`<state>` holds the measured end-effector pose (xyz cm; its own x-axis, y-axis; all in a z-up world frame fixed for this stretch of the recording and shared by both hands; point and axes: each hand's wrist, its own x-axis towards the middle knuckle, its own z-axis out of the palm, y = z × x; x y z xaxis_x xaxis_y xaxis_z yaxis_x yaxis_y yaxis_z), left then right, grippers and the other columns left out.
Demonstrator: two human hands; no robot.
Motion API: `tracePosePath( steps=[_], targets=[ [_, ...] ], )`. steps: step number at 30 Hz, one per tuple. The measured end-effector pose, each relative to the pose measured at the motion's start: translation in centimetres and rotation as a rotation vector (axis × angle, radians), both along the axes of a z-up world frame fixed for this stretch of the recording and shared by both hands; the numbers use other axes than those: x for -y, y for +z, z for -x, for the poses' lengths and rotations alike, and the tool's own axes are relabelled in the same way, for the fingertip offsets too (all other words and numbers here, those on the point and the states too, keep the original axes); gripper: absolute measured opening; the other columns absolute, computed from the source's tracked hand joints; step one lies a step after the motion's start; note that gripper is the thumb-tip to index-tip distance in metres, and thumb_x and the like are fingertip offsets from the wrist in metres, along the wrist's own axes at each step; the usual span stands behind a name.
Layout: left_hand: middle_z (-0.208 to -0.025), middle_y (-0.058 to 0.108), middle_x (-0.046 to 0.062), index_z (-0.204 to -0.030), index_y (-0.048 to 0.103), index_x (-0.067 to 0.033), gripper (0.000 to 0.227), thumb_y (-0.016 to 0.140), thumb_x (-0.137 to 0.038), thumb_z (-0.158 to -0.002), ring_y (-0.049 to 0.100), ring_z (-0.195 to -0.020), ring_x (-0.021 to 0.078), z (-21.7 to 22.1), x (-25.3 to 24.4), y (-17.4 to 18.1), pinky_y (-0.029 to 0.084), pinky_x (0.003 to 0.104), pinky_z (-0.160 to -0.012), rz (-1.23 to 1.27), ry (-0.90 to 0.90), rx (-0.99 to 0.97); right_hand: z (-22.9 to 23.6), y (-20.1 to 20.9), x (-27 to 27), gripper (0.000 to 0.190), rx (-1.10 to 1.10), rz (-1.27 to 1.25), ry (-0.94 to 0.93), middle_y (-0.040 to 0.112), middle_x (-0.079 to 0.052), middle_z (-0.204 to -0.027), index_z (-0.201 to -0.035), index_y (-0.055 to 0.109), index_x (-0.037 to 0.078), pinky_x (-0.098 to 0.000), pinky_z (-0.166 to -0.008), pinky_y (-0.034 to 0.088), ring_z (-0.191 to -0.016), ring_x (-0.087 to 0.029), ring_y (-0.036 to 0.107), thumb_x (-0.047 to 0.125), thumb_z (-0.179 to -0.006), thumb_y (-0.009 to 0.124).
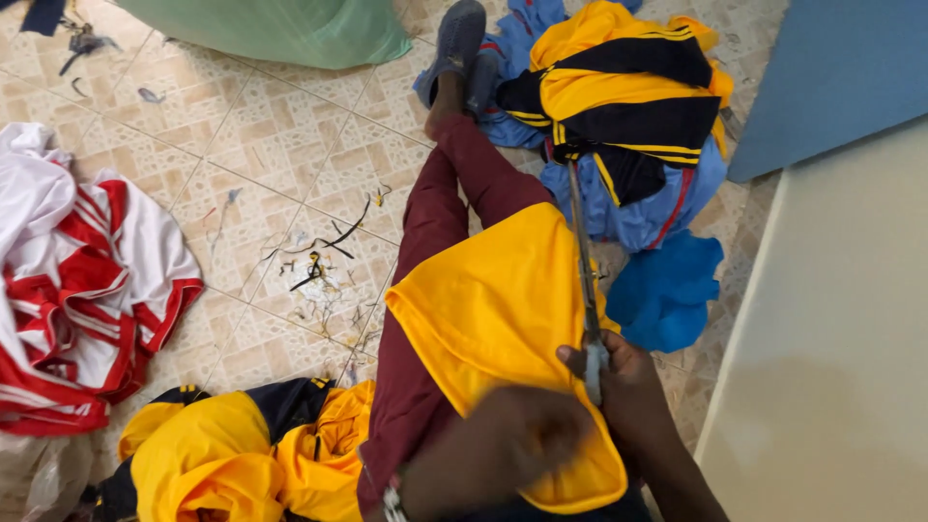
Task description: Trimming excess fabric from the edges of yellow and blue athletic jerseys using large scissors.
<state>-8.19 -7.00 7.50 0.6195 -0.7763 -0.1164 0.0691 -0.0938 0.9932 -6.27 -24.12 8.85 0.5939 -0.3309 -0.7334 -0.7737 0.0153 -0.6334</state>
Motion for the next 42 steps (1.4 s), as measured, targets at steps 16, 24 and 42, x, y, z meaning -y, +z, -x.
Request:
tracePosePath(
  steps=[16,24,42],
  targets=[
    [-0.138,0.049,0.013,-0.133,0.057,-0.0136,0.057,0.069,-0.046,-0.087,0.038,-0.133,0.0434,-15.4,-1.0,-15.9,0.029,0.065,-0.107,-1.147,0.311,0.598,-3.4,2.6,0.2,0.025,0.478,-0.085,-0.113,0.068,-0.010,-0.073,-0.090,0.064,0.002,-0.0324,-0.065,0.057,-0.069,-0.019,0.070,0.009,-0.084,0.087],
    [-0.099,0.071,0.021,-0.112,0.068,-0.0077,0.023,0.059,-0.013,-0.091,0.069,-0.103,0.0451,-19.8,-2.4,-19.2,0.052,0.057,-0.089,-0.622,0.735,0.231,-4.8,3.3,1.0,0.025,0.562,-0.067,-0.114,0.066,-0.011,-0.073,-0.093,0.063,0.001,-0.0321,-0.068,0.058,-0.071,-0.018,0.070,0.006,-0.085,0.086],
    [-0.091,0.066,0.000,-0.093,0.063,-0.0144,0.022,0.057,-0.034,-0.099,0.064,-0.082,0.0123,-3.0,-6.5,7.0,0.047,0.026,-0.076,0.052,0.973,0.290,-4.5,1.9,7.9,0.020,0.657,0.105,-0.177,0.049,0.001,-0.083,-0.092,0.056,0.010,-0.0285,-0.071,0.048,-0.077,-0.014,0.053,0.009,-0.089,0.076]
  ],
)
